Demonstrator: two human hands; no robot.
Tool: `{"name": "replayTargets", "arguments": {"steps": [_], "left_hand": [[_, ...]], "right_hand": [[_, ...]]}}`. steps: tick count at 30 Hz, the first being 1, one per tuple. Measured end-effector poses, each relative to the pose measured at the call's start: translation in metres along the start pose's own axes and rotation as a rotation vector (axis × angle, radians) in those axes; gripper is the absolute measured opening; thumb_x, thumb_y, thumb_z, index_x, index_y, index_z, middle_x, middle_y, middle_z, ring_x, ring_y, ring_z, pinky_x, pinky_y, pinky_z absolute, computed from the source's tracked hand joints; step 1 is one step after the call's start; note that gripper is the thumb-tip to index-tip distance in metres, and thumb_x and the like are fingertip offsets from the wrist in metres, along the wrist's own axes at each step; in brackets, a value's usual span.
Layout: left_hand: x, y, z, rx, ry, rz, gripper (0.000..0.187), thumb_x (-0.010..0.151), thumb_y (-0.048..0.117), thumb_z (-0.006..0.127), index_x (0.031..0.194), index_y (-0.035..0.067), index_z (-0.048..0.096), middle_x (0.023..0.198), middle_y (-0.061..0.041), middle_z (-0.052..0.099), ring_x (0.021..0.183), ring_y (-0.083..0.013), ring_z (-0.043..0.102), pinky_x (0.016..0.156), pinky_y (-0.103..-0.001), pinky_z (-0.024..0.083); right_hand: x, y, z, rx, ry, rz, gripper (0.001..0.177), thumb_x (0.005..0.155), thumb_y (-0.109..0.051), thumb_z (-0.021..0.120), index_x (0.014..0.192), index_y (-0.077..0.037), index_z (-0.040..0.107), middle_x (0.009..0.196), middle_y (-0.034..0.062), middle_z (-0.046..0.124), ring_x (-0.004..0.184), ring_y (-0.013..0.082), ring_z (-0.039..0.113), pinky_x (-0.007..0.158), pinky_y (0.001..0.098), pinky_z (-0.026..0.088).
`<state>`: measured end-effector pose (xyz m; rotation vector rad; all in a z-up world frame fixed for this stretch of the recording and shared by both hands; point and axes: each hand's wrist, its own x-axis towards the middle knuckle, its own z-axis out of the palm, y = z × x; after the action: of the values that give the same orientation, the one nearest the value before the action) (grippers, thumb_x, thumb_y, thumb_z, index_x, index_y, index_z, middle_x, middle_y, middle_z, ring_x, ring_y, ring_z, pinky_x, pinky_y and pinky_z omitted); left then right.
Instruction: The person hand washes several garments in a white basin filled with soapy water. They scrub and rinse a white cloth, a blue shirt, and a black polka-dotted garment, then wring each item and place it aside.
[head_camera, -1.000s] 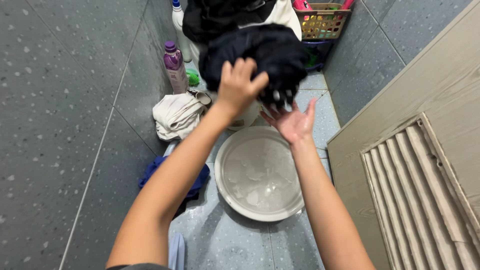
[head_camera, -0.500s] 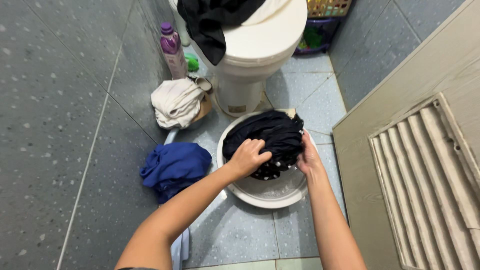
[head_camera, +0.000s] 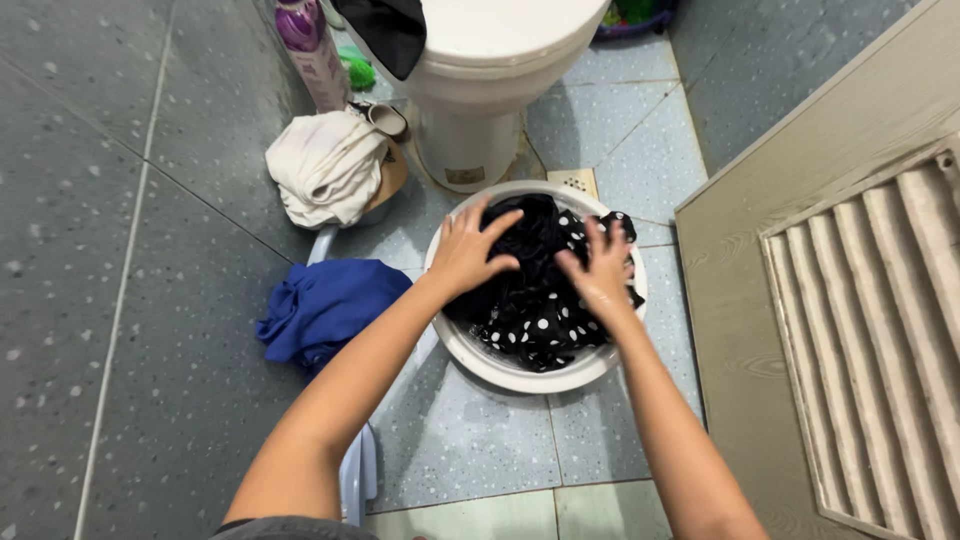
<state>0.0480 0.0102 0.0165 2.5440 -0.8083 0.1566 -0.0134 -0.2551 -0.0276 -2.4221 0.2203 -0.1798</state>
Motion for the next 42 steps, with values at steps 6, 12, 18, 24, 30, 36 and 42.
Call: {"name": "replayTargets", "arguments": {"steps": [6, 12, 18, 24, 30, 36, 42], "left_hand": [[0.004, -0.011, 0.053, 0.0, -0.331, -0.075, 0.11, 0.067, 0.063, 0.085, 0.158, 0.046, 0.027, 0.168, -0.021, 0.011, 0.146, -0.0537, 0.025, 0.112, -0.073, 0.025], [0.01, -0.031, 0.089, -0.031, -0.38, -0.104, 0.114, 0.066, 0.067, 0.082, 0.159, 0.036, 0.023, 0.166, -0.023, 0.013, 0.144, -0.0545, 0.029, 0.116, -0.058, 0.031], [0.009, -0.031, 0.108, 0.082, -0.533, -0.205, 0.111, 0.076, 0.076, 0.064, 0.165, 0.033, 0.013, 0.167, -0.028, 0.017, 0.139, -0.0526, 0.041, 0.114, -0.055, 0.038], [0.015, -0.038, 0.14, 0.315, -0.542, -0.171, 0.096, 0.089, 0.073, 0.051, 0.165, 0.03, 0.012, 0.163, -0.025, 0.016, 0.145, -0.0557, 0.027, 0.117, -0.065, 0.022], [0.013, -0.005, 0.114, 0.61, -0.4, -0.106, 0.073, 0.094, 0.053, 0.056, 0.158, 0.03, 0.03, 0.166, -0.034, 0.006, 0.149, -0.0528, 0.013, 0.12, -0.064, 0.013], [-0.003, 0.057, 0.065, 0.196, -0.136, 0.132, 0.07, 0.087, 0.037, 0.076, 0.143, 0.007, 0.049, 0.165, -0.035, 0.017, 0.155, -0.0487, 0.016, 0.126, -0.063, 0.013], [-0.062, 0.085, 0.079, 0.15, -0.401, 0.326, 0.091, 0.088, 0.059, 0.065, 0.155, 0.004, 0.034, 0.163, -0.03, 0.02, 0.154, -0.0405, 0.012, 0.123, -0.056, 0.007]], "right_hand": [[-0.012, -0.02, 0.042, -0.277, -0.217, 0.043, 0.115, 0.075, -0.079, 0.065, 0.163, -0.02, 0.021, 0.17, 0.0187, 0.003, 0.144, 0.0688, 0.002, 0.107, 0.0833, 0.008], [0.002, 0.026, 0.085, -0.32, -0.185, -0.034, 0.116, 0.08, -0.081, 0.056, 0.161, -0.006, 0.021, 0.172, 0.0155, 0.012, 0.142, 0.0674, 0.013, 0.108, 0.0829, 0.007], [0.009, 0.081, 0.138, -0.522, 0.006, -0.173, 0.114, 0.086, -0.079, 0.058, 0.157, 0.004, 0.024, 0.168, 0.0182, 0.023, 0.145, 0.0627, 0.02, 0.118, 0.0773, 0.003], [0.03, 0.112, 0.169, -0.238, 0.02, -0.287, 0.121, 0.086, -0.073, 0.065, 0.158, 0.013, 0.021, 0.16, 0.0357, 0.017, 0.147, 0.0633, 0.013, 0.115, 0.0733, 0.0], [0.053, 0.064, 0.105, -0.576, -0.48, -0.109, 0.104, 0.083, -0.058, 0.076, 0.15, 0.004, 0.026, 0.157, 0.0413, 0.015, 0.147, 0.0607, 0.011, 0.112, 0.0712, 0.004], [0.041, -0.02, -0.047, -0.485, -0.632, 0.056, 0.116, 0.071, -0.055, 0.085, 0.158, -0.011, 0.024, 0.162, 0.0293, 0.02, 0.149, 0.0497, 0.019, 0.118, 0.0581, 0.019], [0.003, -0.019, -0.041, -0.859, -0.716, -0.055, 0.14, 0.056, -0.056, 0.097, 0.161, -0.013, 0.014, 0.167, 0.0228, 0.012, 0.155, 0.0401, 0.011, 0.123, 0.0519, 0.021]]}}
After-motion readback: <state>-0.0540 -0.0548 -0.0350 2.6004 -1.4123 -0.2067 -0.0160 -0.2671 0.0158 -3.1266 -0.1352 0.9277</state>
